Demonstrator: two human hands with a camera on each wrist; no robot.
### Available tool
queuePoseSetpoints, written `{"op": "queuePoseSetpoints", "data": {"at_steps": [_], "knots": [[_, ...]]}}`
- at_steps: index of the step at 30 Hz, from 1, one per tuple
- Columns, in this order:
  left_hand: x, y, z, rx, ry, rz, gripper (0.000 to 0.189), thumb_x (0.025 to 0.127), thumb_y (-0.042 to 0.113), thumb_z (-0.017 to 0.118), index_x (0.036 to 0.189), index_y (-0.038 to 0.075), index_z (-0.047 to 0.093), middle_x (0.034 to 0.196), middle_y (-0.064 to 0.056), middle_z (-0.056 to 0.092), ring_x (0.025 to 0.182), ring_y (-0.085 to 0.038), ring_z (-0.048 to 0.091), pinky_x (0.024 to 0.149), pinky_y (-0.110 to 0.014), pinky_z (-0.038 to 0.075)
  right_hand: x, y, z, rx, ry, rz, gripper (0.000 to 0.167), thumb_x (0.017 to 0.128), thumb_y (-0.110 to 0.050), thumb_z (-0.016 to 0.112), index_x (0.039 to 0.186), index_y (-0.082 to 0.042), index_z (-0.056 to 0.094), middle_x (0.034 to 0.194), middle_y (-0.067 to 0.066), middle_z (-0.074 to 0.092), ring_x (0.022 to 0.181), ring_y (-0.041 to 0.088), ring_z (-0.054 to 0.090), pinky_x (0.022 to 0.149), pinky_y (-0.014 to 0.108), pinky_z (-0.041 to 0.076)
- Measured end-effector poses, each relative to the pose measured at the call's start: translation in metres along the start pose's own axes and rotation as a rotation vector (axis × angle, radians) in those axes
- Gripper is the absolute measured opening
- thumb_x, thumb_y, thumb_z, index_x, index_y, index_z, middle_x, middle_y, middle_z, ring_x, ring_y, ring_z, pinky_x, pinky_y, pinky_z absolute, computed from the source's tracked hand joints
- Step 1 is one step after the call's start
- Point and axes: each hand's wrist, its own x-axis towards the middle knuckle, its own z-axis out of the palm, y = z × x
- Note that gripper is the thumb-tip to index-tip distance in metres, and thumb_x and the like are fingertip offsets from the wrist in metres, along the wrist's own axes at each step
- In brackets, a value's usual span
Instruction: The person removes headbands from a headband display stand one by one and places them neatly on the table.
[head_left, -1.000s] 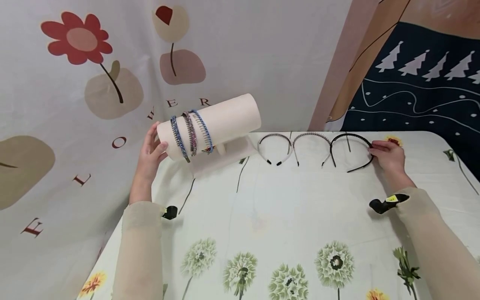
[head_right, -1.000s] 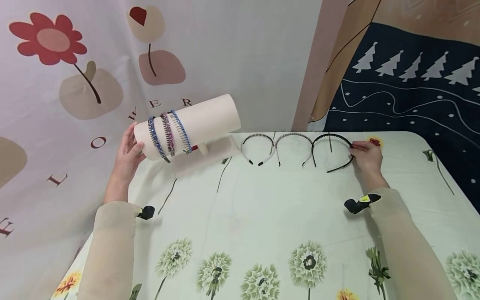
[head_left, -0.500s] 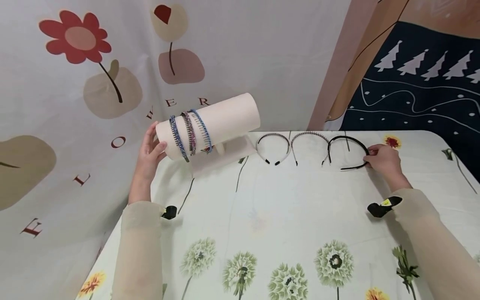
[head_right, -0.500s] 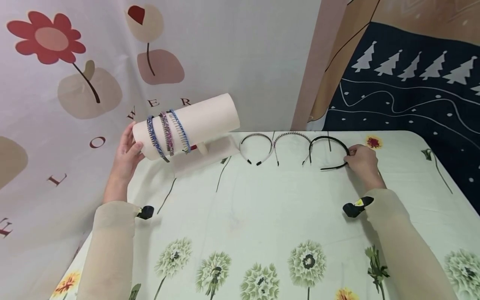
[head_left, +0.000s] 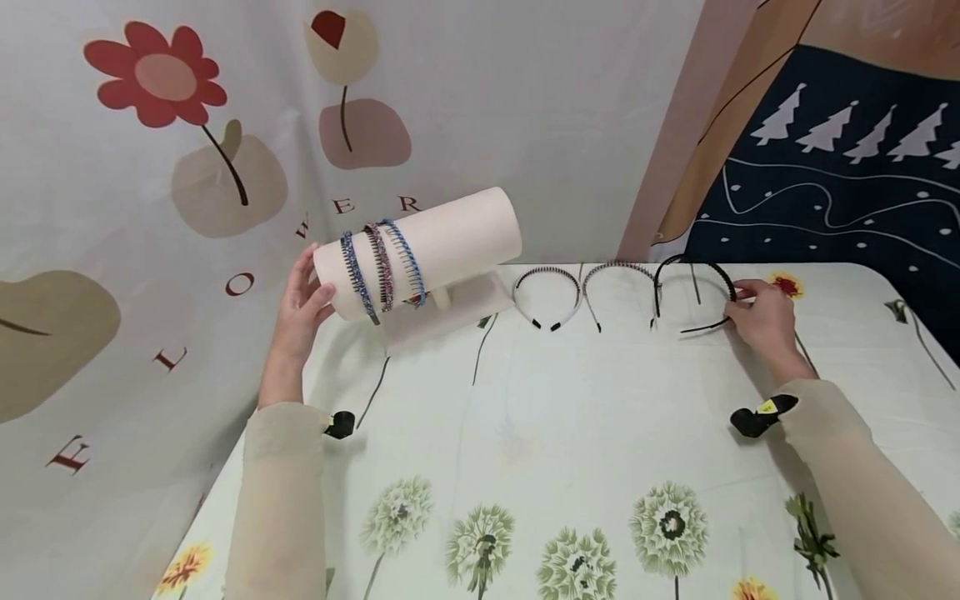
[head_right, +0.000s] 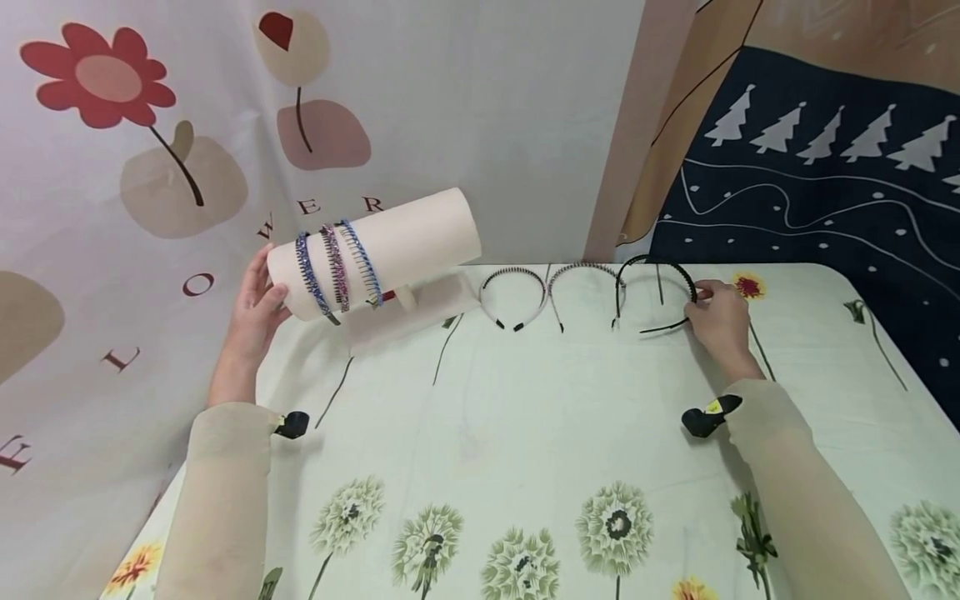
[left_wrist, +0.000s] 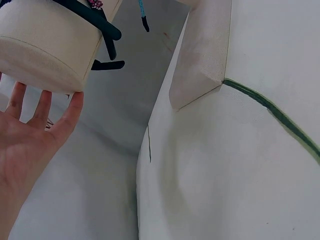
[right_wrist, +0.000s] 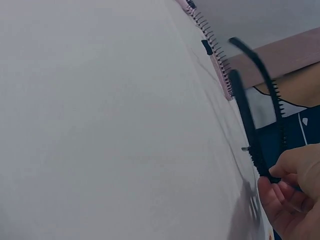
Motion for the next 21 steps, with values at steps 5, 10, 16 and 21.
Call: {"op": "queuePoseSetpoints", "data": {"at_steps": [5,10,16,21], "knots": [[0.006,-0.009,-0.004,0.014,0.009,0.001,0.065,0.099,0.020,0.058,0.156,0.032,0.030,0.163,0.006,0.028,0.140,-0.015,0.040,0.092,-0.016,0.049,0.002,-0.001,-0.002,-0.002,0.002,-0.016,0.048,0.091,-0.005,0.055,0.137,0.009,0.051,0.121,0.031,0.056,0.097,0.041,0.056,0.059,0.018,0.038],[0.008,-0.013,-0.006,0.007,0.008,0.010,0.065,0.099,0.020,0.058,0.156,0.032,0.029,0.163,0.006,0.027,0.139,-0.015,0.041,0.091,-0.017,0.049,0.004,0.000,-0.007,-0.009,0.022,-0.052,0.046,0.090,-0.005,0.055,0.134,0.009,0.053,0.119,0.031,0.058,0.092,0.037,0.057,0.054,0.015,0.036],[0.008,-0.012,-0.006,0.009,0.010,0.005,0.065,0.099,0.020,0.058,0.156,0.033,0.030,0.163,0.006,0.028,0.137,-0.014,0.042,0.091,-0.017,0.049,0.007,0.005,-0.012,-0.030,0.093,-0.079,0.043,0.090,-0.005,0.054,0.131,0.007,0.057,0.118,0.028,0.059,0.091,0.034,0.057,0.070,0.026,0.036],[0.008,-0.012,-0.005,0.003,0.006,0.006,0.066,0.098,0.021,0.059,0.156,0.032,0.029,0.163,0.006,0.028,0.133,-0.012,0.045,0.091,-0.018,0.050,0.009,0.007,-0.016,-0.027,0.106,-0.044,0.041,0.093,-0.006,0.051,0.131,0.008,0.056,0.123,0.029,0.056,0.102,0.038,0.054,0.075,0.031,0.034]]}}
